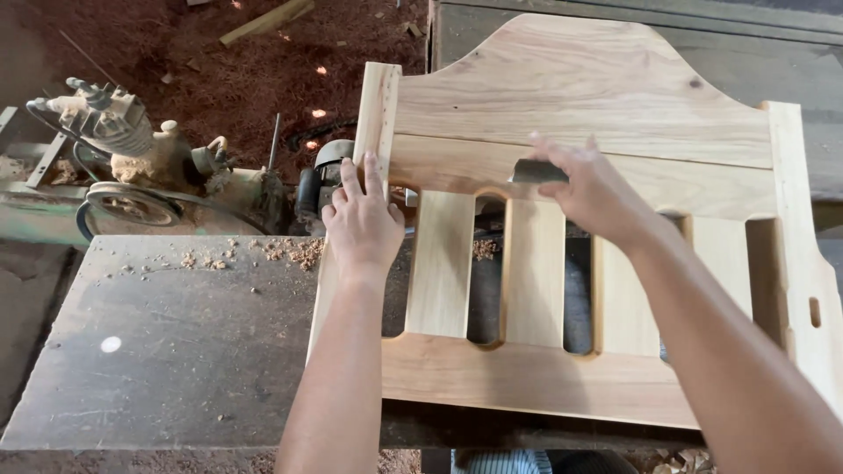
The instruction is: Sand the surfaces and edges of a wooden chair backrest component using sandpaper.
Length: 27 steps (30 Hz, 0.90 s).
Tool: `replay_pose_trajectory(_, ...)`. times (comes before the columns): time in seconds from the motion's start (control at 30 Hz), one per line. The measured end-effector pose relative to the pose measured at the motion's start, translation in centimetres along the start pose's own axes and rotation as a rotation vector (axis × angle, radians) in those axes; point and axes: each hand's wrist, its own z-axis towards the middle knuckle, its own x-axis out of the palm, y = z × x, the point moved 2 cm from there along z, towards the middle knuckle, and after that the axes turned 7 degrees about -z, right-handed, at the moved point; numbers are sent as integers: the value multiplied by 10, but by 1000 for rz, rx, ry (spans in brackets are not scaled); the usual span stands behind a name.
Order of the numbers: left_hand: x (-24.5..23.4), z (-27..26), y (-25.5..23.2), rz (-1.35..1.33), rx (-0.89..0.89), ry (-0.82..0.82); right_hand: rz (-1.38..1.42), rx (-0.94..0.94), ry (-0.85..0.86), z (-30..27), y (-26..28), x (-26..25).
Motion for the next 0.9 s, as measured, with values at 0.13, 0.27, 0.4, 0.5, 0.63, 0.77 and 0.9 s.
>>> replay_pose_trajectory(0.13,5,3,1,-5,1,1,-304,-169,180,27,15,0)
replay_pose_trajectory(0.27,6,2,2,2,6,-7,-359,205,507,35,59,-6)
replay_pose_trajectory(0.4,10,3,5,-20,0,-38,-358,-49,349,44,31,11)
replay_pose_trajectory(0.5,5,1,2,-17,5,-31,-391,-46,359,42,31,4)
replay_pose_trajectory(0.63,8,2,2,10,14,-22,-555,-200,229,40,32,6)
replay_pose_trajectory(0.77,3,1,0,27,3,20,-628,-369,89,32,37,16)
replay_pose_trajectory(0.9,8,4,2,19,9,-11,-685,-419,149,36,35,23)
